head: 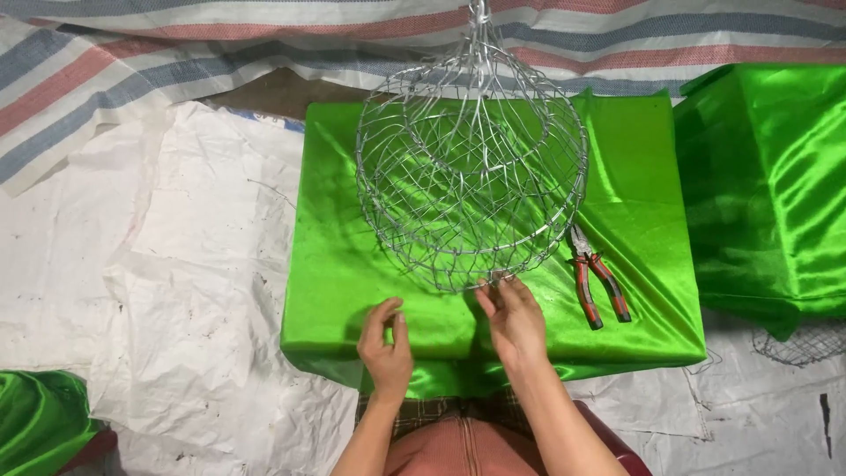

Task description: Inspecting a wire mesh structure by rotating it and checking the joints and mesh integrity.

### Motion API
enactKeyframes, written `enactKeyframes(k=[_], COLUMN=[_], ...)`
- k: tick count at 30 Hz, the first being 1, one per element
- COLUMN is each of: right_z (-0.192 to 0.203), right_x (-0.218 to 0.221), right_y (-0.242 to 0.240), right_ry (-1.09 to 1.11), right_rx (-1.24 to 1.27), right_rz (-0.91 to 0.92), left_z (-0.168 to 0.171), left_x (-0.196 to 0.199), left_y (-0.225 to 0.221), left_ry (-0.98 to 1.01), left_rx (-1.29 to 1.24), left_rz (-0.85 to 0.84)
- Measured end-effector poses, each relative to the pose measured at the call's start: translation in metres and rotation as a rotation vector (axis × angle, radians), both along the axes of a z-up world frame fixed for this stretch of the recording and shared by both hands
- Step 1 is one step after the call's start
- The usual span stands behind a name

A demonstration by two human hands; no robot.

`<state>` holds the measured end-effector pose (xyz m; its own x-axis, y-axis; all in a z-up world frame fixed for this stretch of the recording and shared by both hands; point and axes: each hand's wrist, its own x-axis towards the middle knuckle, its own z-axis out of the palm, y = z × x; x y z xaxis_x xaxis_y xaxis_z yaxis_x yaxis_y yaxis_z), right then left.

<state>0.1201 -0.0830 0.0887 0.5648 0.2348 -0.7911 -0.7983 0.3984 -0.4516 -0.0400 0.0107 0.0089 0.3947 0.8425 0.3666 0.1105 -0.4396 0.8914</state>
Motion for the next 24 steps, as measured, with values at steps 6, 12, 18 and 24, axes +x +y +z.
enactKeyframes(k=[6,12,18,24], right_z=[0.024,0.026,0.002,0.001], right_x=[-0.006,-0.011,-0.019,-0.020], right_y=[-0.031,-0.042,-0.050,-0.051], right_ry=[-0.089,-0.264,-0.354,-0.360], right_rx=[-0.024,-0.164,-0.129,-0.109], right_rz=[0.172,0.216,0.292,0.328], left_z=[0.031,0.008,-0.006,0.002], left_x=[0.008,0.027,0.039,0.050], left_y=[0.019,0.022,0.011,0.007], left_ry=[0.000,0.161,0.352,0.367], left_rx=[0.063,0.187,-0.014,-0.142], left_rz=[0.084,0.107,0.063,0.050])
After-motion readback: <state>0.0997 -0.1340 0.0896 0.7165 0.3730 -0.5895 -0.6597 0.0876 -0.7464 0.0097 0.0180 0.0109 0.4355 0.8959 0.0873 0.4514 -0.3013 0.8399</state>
